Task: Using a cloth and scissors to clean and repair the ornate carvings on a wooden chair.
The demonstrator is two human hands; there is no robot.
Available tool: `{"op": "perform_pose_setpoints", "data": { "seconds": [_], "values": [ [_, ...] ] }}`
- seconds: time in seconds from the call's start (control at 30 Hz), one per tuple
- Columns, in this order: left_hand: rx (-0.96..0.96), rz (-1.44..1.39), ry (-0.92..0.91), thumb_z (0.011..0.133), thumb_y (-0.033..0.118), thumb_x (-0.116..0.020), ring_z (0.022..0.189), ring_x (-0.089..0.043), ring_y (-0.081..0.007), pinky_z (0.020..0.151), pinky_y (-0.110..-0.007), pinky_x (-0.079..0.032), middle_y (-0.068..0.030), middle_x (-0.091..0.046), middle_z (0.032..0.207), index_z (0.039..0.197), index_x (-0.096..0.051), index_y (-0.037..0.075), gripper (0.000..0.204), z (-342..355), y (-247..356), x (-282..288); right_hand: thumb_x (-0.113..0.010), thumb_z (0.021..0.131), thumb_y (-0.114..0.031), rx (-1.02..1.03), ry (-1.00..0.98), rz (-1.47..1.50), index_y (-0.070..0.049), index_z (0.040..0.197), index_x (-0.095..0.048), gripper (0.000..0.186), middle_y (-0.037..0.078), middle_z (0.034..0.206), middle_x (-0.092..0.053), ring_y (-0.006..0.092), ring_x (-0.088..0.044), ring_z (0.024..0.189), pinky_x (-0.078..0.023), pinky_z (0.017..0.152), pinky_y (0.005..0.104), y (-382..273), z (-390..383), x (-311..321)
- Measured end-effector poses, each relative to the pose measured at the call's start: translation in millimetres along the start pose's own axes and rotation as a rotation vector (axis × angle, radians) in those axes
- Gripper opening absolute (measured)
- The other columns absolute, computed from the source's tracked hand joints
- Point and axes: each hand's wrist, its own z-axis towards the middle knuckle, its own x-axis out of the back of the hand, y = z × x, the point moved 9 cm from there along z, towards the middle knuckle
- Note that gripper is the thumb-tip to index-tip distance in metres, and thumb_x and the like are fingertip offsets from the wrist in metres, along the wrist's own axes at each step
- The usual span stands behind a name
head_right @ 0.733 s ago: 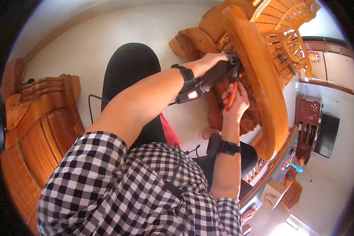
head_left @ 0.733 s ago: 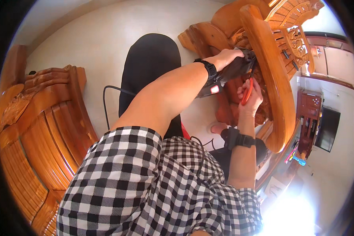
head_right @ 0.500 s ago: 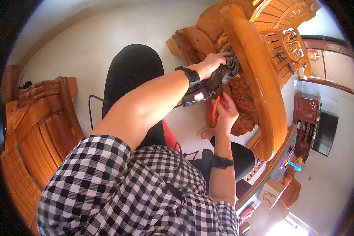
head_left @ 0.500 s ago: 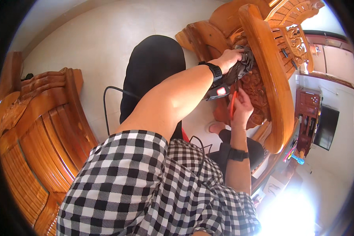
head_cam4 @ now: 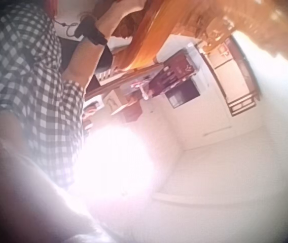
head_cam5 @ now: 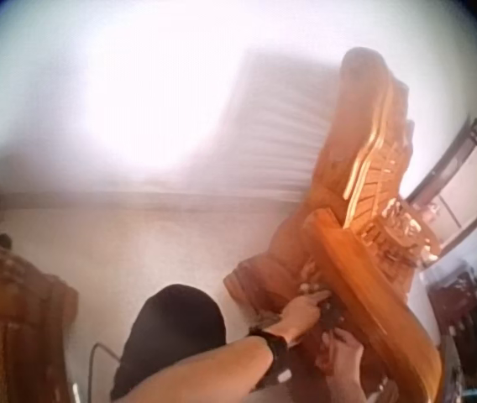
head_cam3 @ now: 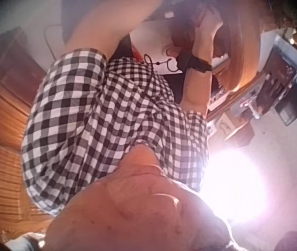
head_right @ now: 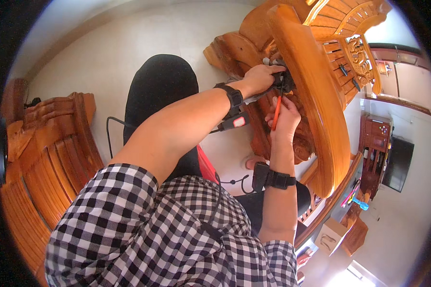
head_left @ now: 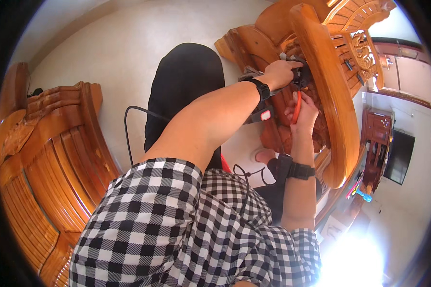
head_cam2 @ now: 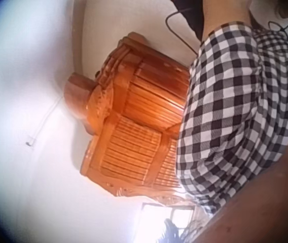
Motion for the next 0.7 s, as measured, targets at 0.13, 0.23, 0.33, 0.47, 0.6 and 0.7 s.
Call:
{"op": "perform_pose_setpoints", "data": {
  "seconds": [0.13, 0.23, 0.33, 0.47, 0.6, 0.7],
  "values": [
    [-0.033, 0.103, 0.035, 0.080, 0.011, -0.048, 0.096, -0.063, -0.0359, 0.085, -0.042, -0.049, -0.0162, -0.067, 0.105, 0.124, -0.061, 0.022, 0.047, 4, 3, 3, -0.069, 0.086, -0.016, -0.052, 0.053, 0.193, -0.008, 0.123, -0.055, 0.040, 0.006, 0.073, -0.059, 0.0164, -0.054, 0.048, -0.039, 0.040, 0.0258, 6, 8, -13],
    [0.064, 0.056, 0.148, 0.079, 0.011, -0.051, 0.095, -0.064, -0.0367, 0.084, -0.043, -0.050, -0.0183, -0.067, 0.103, 0.124, -0.061, 0.020, 0.047, 2, -8, 17, -0.068, 0.085, -0.013, -0.023, 0.063, 0.356, -0.009, 0.134, -0.047, 0.053, 0.006, 0.071, -0.058, 0.0170, -0.049, 0.045, -0.036, 0.039, 0.0250, 3, 11, -30],
    [0.214, -0.008, 0.249, 0.079, 0.011, -0.053, 0.093, -0.065, -0.0368, 0.082, -0.043, -0.050, -0.0194, -0.068, 0.100, 0.124, -0.061, 0.018, 0.046, -5, -26, 26, -0.066, 0.086, -0.013, -0.052, 0.029, 0.400, -0.012, 0.132, -0.048, 0.049, 0.007, 0.082, -0.061, 0.0188, -0.053, 0.055, -0.039, 0.043, 0.0289, 3, 19, -42],
    [0.265, -0.135, 0.154, 0.079, 0.010, -0.058, 0.085, -0.068, -0.0296, 0.076, -0.040, -0.052, -0.0178, -0.069, 0.089, 0.123, -0.061, 0.014, 0.045, -13, -32, 16, -0.059, 0.088, -0.007, -0.118, 0.265, 0.567, -0.015, 0.118, -0.050, 0.033, 0.009, 0.103, -0.061, 0.0235, -0.058, 0.075, -0.042, 0.047, 0.0372, 10, 44, -53],
    [0.393, -0.368, 0.029, 0.077, 0.012, -0.060, 0.079, -0.068, -0.0291, 0.073, -0.037, -0.052, -0.0161, -0.070, 0.090, 0.126, -0.061, 0.013, 0.048, -10, -22, 22, -0.060, 0.090, -0.011, -0.090, 0.303, 0.579, -0.013, 0.118, -0.052, 0.028, 0.006, 0.088, -0.059, 0.0214, -0.054, 0.060, -0.038, 0.044, 0.0323, 18, 88, -47],
    [0.297, -0.211, 0.114, 0.077, 0.014, -0.060, 0.084, -0.068, -0.0318, 0.077, -0.038, -0.052, -0.0185, -0.069, 0.092, 0.126, -0.061, 0.013, 0.049, -5, -48, 19, -0.059, 0.091, -0.010, -0.161, 0.077, 0.470, -0.011, 0.117, -0.052, 0.027, 0.006, 0.083, -0.056, 0.0205, -0.052, 0.058, -0.041, 0.046, 0.0329, -2, 43, -73]
  ]
}}
